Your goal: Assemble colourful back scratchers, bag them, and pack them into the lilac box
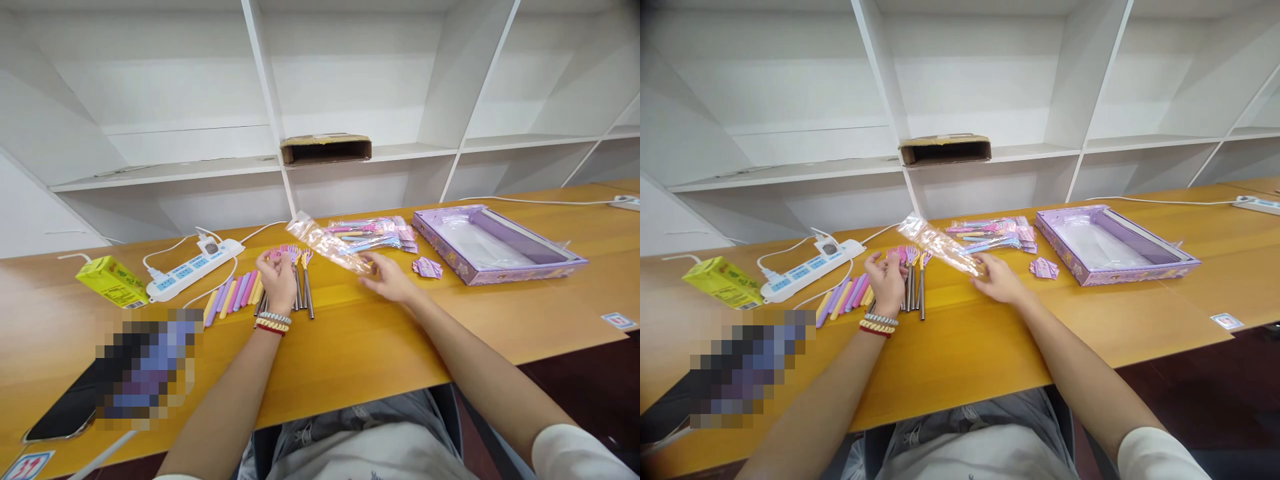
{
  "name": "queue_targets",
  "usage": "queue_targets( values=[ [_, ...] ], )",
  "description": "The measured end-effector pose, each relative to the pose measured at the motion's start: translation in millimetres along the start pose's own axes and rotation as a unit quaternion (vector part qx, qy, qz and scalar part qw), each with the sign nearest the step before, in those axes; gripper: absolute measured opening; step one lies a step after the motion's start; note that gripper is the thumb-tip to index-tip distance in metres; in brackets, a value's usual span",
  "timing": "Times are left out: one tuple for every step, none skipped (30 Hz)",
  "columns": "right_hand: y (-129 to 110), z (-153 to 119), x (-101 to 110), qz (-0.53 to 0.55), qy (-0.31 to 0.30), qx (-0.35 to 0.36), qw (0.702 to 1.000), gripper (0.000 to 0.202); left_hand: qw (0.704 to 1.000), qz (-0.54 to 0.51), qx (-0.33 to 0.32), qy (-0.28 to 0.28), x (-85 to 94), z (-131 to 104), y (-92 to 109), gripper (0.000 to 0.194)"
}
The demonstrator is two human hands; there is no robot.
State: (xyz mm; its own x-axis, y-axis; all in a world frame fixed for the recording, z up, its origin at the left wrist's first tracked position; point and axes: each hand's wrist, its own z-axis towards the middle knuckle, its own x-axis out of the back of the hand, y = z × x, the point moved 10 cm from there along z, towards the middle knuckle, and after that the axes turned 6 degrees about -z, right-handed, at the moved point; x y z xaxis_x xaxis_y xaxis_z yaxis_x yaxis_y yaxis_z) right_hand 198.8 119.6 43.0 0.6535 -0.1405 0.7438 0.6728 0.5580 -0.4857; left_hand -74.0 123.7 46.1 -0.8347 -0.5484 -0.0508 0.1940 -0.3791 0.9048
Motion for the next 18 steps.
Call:
queue_targets(
  values=[
    [9.5, 1.6, 13.7, -0.002, 0.034, -0.022, 0.999, 0.051, 0.999, 0.033, -0.016, -0.016, -3.1, -1.6, 2.0, 0.042],
    [20.9, 2.9, 29.3, -0.008, 0.068, -0.049, 0.996, 0.049, 0.996, 0.072, -0.034, -0.038, -7.5, -3.8, 4.3, 0.041],
    [33.7, 3.5, 46.7, -0.022, 0.102, -0.082, 0.991, 0.048, 0.99, 0.114, -0.053, -0.064, -12.9, -6.4, 6.2, 0.04],
    [47.3, 3.5, 64.7, -0.043, 0.13, -0.116, 0.984, 0.047, 0.981, 0.155, -0.07, -0.09, -18.6, -9.2, 7.0, 0.039],
    [61.1, 2.9, 82.3, -0.072, 0.145, -0.151, 0.975, 0.046, 0.971, 0.191, -0.082, -0.116, -24.3, -12.1, 6.7, 0.036],
    [75.0, 1.7, 100.0, -0.103, 0.153, -0.185, 0.965, 0.046, 0.96, 0.223, -0.09, -0.141, -29.7, -14.7, 5.3, 0.033],
    [89.1, -0.4, 116.9, -0.135, 0.152, -0.217, 0.955, 0.045, 0.95, 0.249, -0.095, -0.162, -34.3, -16.9, 3.4, 0.03],
    [103.9, -4.2, 133.9, -0.168, 0.148, -0.251, 0.942, 0.045, 0.941, 0.271, -0.098, -0.18, -38.2, -18.7, 1.4, 0.028],
    [118.4, -9.6, 151.1, -0.201, 0.146, -0.283, 0.926, 0.046, 0.932, 0.288, -0.103, -0.194, -41.4, -20.1, -0.1, 0.026],
    [133.0, -16.3, 166.8, -0.231, 0.142, -0.314, 0.91, 0.046, 0.925, 0.301, -0.109, -0.204, -44.1, -21.2, -0.8, 0.025],
    [147.5, -24.1, 180.7, -0.258, 0.137, -0.345, 0.892, 0.046, 0.919, 0.31, -0.119, -0.21, -46.1, -22.1, -0.4, 0.023],
    [161.7, -31.8, 190.8, -0.279, 0.125, -0.372, 0.877, 0.047, 0.915, 0.317, -0.131, -0.212, -47.4, -22.8, 1.0, 0.022],
    [175.3, -39.2, 197.4, -0.293, 0.107, -0.396, 0.864, 0.047, 0.911, 0.323, -0.144, -0.211, -48.1, -23.4, 2.9, 0.021],
    [188.5, -46.8, 200.9, -0.302, 0.087, -0.42, 0.852, 0.046, 0.908, 0.329, -0.155, -0.208, -48.5, -24.0, 4.6, 0.02],
    [200.5, -53.8, 201.4, -0.305, 0.066, -0.442, 0.841, 0.044, 0.905, 0.336, -0.163, -0.205, -48.6, -24.5, 5.9, 0.019],
    [210.8, -60.0, 199.8, -0.306, 0.046, -0.46, 0.832, 0.041, 0.901, 0.345, -0.167, -0.203, -48.7, -25.0, 6.5, 0.018],
    [219.0, -64.9, 196.8, -0.303, 0.029, -0.473, 0.827, 0.038, 0.897, 0.353, -0.17, -0.202, -48.8, -25.5, 6.6, 0.017],
    [224.7, -67.5, 193.0, -0.301, 0.016, -0.477, 0.826, 0.036, 0.894, 0.361, -0.17, -0.203, -49.0, -25.9, 6.1, 0.016]
  ],
)
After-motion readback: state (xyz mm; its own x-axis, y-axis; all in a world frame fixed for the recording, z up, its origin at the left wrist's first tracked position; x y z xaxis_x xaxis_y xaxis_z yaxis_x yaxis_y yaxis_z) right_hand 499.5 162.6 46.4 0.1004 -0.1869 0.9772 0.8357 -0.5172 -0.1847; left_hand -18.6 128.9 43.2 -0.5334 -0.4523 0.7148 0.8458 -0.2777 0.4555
